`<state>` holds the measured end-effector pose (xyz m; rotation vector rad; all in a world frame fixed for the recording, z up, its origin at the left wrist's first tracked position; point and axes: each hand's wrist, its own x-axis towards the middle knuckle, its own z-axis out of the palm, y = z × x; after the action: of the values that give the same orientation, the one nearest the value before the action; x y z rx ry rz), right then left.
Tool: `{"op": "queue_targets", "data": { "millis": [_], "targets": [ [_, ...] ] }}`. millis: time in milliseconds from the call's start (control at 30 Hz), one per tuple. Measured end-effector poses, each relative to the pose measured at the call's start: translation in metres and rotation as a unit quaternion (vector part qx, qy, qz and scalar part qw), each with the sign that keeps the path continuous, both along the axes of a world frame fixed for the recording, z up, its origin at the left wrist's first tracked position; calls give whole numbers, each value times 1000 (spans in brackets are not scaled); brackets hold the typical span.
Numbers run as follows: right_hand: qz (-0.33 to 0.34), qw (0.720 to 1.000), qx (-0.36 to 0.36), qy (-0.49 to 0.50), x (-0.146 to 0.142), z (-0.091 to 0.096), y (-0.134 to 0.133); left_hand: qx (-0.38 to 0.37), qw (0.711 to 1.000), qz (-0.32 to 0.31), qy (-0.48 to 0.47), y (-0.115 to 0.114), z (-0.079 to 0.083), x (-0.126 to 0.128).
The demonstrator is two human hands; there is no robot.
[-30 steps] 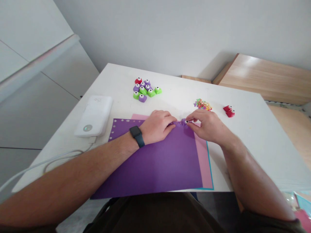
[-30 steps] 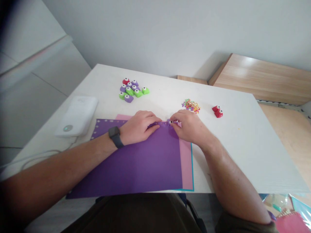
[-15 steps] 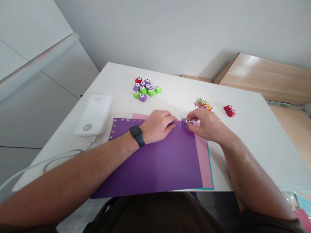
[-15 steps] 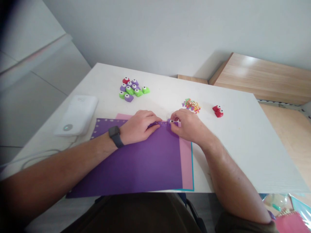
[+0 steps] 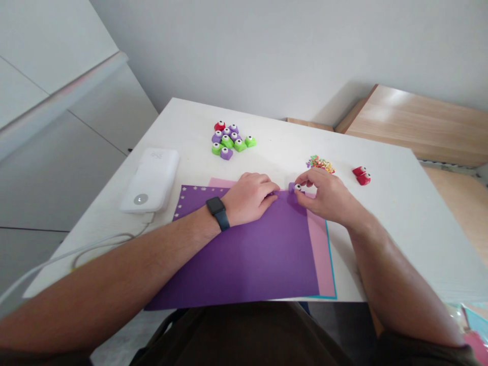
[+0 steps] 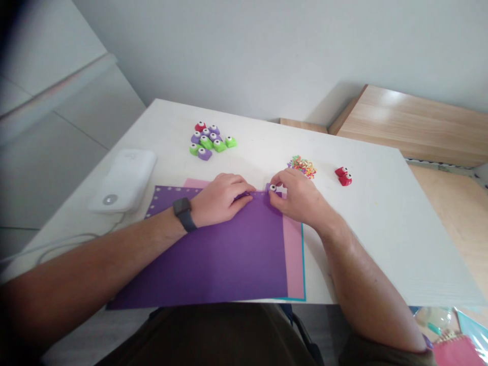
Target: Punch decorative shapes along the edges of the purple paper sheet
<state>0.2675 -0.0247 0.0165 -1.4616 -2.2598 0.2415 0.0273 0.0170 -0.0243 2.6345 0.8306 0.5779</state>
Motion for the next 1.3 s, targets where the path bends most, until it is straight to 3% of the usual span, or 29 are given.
{"op": "queue_targets", "data": {
  "millis": [200,367,700,800,967,1167,1300],
  "targets": [
    [-72,997,7,17,1,-1,2,-8,1000,-11,-6,0,2,0],
    [-136,986,-62,72,0,-1,1,-9,1000,-25,-9,1,4,0],
    [-117,965,-124,200,4,-10,6,-2,999,-52,-7,2,7,-1],
    [-128,962,-112,212,6,-10,8,-4,999,-51,-7,2,6,-1],
    [-146,978,-17,147,12,-10,11,-1,999,-49,-7,1,5,-1],
    [-106,992,-47,54,20,-17,14,1,999,-51,-4,1,6,-1],
    [-98,995,-29,17,19,-19,16,0,999,-51,-6,1,6,-1]
  ]
}}
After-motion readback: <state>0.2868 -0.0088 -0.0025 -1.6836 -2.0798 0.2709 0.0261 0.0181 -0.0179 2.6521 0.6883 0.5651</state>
